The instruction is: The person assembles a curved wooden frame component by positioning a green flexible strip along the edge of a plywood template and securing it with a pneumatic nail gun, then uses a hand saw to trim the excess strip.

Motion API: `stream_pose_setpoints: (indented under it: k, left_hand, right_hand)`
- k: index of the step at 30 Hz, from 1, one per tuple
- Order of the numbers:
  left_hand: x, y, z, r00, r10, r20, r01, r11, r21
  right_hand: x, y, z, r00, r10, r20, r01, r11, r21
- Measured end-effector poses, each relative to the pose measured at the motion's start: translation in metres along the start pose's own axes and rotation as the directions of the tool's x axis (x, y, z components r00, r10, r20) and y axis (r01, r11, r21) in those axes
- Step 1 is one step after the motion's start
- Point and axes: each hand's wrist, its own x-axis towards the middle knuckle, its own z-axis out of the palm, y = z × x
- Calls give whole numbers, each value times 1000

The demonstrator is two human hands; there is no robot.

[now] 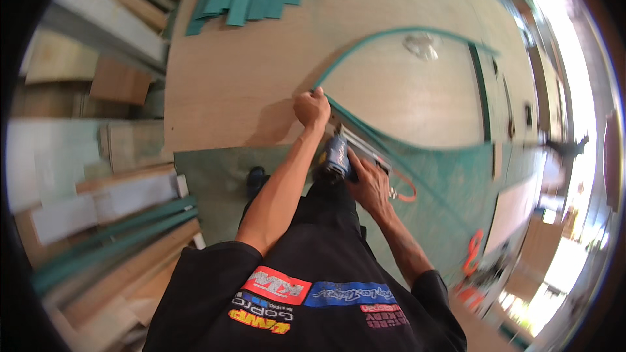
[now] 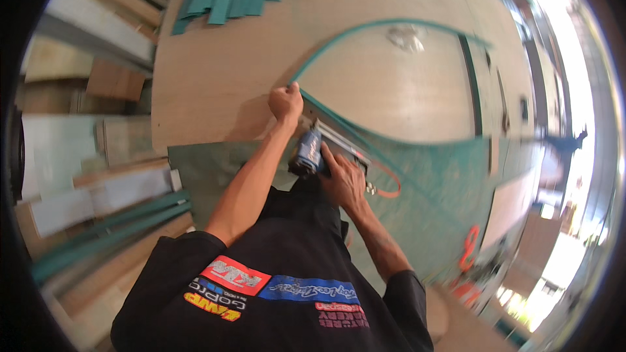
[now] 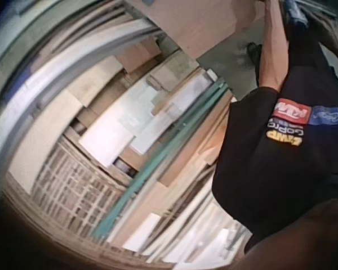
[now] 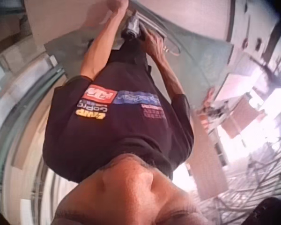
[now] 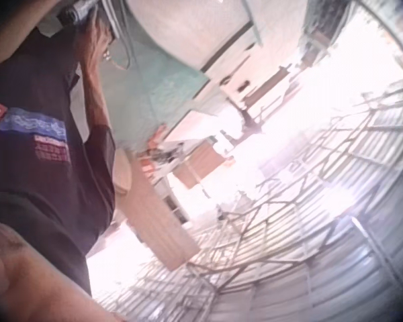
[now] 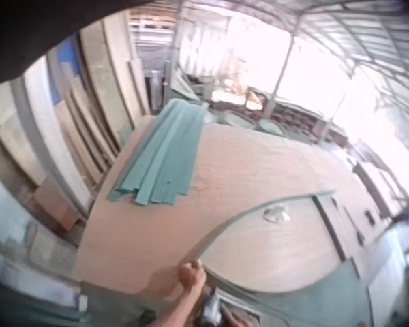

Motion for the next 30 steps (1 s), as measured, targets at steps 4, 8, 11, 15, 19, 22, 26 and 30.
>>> stream_pose_setpoints:
  k: [4, 8, 11, 15, 19, 22, 26, 30]
  left_hand:
    - [2, 7, 4, 989, 61, 135, -66, 997, 30]
    - [12, -2, 20, 972, 77, 222, -94, 993, 67]
    - [58, -26, 26, 981, 27, 191, -23, 1000, -21]
    - [74, -25, 16, 959, 19, 284, 17, 992, -123]
    - [31, 4, 2, 910, -42, 413, 103, 986, -128]
    - [17, 19, -12, 893, -43, 447, 114, 985, -132]
    - [22, 29, -15, 906, -66, 417, 111, 990, -83]
    - [13, 34, -17, 889, -89, 450, 151, 983, -104]
  right_hand:
    - [2, -20, 61, 972, 88, -216, -110, 990, -91]
    - [1, -40, 103, 930, 121, -347, -180, 973, -144]
    - [27, -64, 110, 919, 149, -365, -210, 969, -133]
    - [39, -73, 117, 924, 215, -316, -273, 950, -150]
    - [25, -59, 133, 921, 226, -316, -305, 925, -227]
    - [29, -59, 127, 927, 215, -308, -299, 919, -256]
    - [39, -65, 121, 935, 211, -286, -289, 920, -265]
    - [35, -63, 122, 932, 220, -287, -296, 919, -259]
